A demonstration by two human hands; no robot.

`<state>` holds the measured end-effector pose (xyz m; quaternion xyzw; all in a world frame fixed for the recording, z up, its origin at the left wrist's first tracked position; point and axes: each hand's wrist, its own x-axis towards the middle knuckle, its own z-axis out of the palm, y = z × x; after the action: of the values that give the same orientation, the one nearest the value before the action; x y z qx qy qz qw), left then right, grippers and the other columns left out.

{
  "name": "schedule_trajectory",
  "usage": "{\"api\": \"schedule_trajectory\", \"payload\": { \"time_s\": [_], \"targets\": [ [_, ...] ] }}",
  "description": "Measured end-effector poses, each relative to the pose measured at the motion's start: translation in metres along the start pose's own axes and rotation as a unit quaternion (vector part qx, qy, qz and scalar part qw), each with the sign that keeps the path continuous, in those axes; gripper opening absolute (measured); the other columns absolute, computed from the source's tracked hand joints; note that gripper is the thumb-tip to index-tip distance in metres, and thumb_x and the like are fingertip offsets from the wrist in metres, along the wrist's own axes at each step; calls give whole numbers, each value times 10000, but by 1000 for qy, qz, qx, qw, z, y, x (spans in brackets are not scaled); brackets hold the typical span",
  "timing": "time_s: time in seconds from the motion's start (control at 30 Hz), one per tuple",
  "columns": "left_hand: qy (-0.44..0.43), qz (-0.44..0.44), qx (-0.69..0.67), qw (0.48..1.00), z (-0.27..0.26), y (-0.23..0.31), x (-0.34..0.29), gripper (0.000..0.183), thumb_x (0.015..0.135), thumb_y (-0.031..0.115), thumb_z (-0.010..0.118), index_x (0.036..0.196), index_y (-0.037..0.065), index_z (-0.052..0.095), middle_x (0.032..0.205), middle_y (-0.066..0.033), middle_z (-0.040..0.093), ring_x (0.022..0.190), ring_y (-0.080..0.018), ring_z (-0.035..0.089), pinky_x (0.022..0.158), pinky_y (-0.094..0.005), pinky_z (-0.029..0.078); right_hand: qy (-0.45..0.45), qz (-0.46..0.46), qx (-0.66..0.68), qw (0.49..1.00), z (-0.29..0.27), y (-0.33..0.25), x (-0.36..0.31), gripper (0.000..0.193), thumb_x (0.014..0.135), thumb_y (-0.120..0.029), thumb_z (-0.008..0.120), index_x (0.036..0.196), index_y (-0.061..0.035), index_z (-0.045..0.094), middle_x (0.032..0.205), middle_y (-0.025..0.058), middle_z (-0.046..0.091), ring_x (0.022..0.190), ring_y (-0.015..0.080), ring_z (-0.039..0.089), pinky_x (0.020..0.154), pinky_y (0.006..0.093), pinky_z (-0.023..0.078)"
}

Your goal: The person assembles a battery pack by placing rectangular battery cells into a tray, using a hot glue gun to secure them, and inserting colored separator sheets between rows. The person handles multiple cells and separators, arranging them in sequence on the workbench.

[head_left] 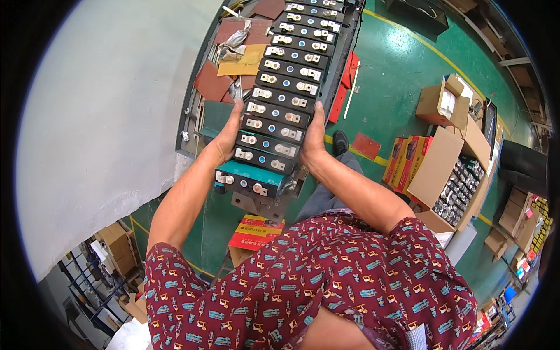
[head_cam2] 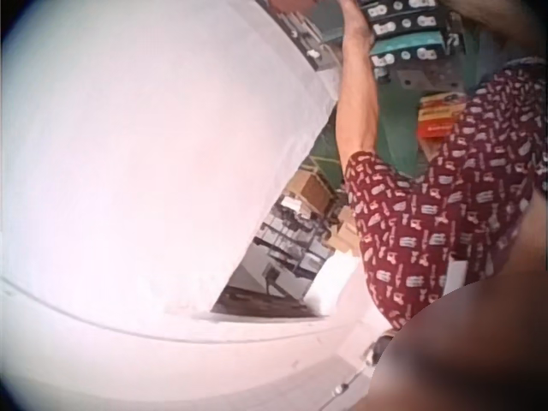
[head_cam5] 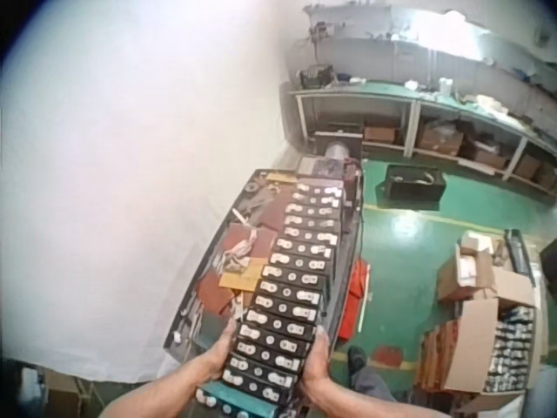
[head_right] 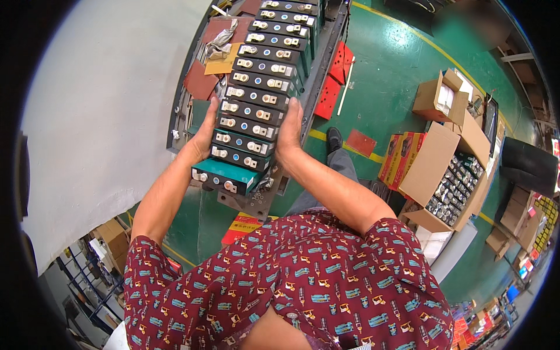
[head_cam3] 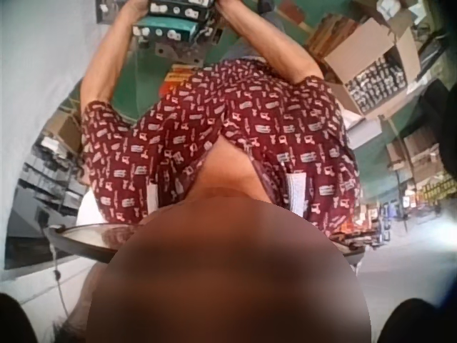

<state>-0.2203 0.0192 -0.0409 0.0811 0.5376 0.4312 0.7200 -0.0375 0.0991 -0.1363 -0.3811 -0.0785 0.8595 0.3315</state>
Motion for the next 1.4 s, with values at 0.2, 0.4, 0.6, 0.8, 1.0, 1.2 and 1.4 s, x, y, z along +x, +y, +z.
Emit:
{"api": "schedule_trajectory", "payload": {
  "time_s": [0.2, 0.4, 0.6, 0.8, 1.0, 1.2, 1.4],
  "targets": [
    [13, -25, 27, 999, -3, -3, 3, 953, 1032, 841, 233, 1663, 147, 403, 1564, -136, 593, 1344, -281, 659, 1063, -448, 609, -23, 74, 44, 996, -13, 19, -5, 602, 1156, -535, 314, 1452, -48, 510, 1313, 147, 691, 1127, 287, 731, 1013, 449, 608],
    [29, -32, 13, 999, -7, -3, 10, 963, 1027, 846, 266, 1642, 126, 436, 1529, -146, 620, 1319, -279, 672, 1048, -471, 610, 20, 102, -10, 994, -7, 13, -6, 443, 1101, -387, 450, 1339, -41, 592, 1239, 129, 711, 1067, 276, 744, 969, 445, 613],
    [231, 235, 204, 922, -34, -11, -54, 735, 1115, 594, 422, 1460, -29, 605, 1402, -187, 690, 1324, -303, 639, 1187, -459, 429, -94, -160, -564, 805, -129, -4, -19, 312, 934, -121, 627, 1219, -14, 692, 1172, 152, 741, 1081, 280, 738, 946, 435, 598],
    [99, 410, 663, 618, 83, -8, -145, 600, 740, 277, 953, 1210, 22, 682, 1143, -127, 716, 1094, -324, 688, 957, -435, 545, -224, -342, -699, 587, -123, -19, -52, 250, 876, -69, 728, 1125, -84, 721, 1017, 136, 698, 968, 379, 675, 850, 467, 582],
    [44, 293, 809, 508, 71, -22, -128, 612, 677, 75, 910, 1236, 60, 662, 1171, -99, 704, 1107, -302, 679, 909, -433, 545, -286, -321, -718, 548, -120, -19, -38, 145, 879, -120, 709, 1016, -74, 701, 973, 117, 684, 1001, 377, 665, 817, 503, 592],
    [11, 307, 807, 505, 77, 1, -142, 612, 633, 35, 883, 1208, 42, 672, 1145, -105, 718, 1037, -304, 702, 858, -417, 571, -308, -330, -716, 533, -124, -27, -39, 93, 885, -126, 703, 968, -83, 697, 947, 102, 680, 978, 349, 671, 801, 483, 599],
    [38, 302, 813, 497, 94, 16, -164, 602, 605, 5, 852, 1186, 36, 698, 1113, -108, 740, 987, -302, 720, 809, -413, 592, -315, -367, -689, 540, -129, -29, -38, 74, 890, -133, 703, 954, -96, 702, 918, 84, 683, 969, 328, 669, 768, 459, 606]
  ]
}}
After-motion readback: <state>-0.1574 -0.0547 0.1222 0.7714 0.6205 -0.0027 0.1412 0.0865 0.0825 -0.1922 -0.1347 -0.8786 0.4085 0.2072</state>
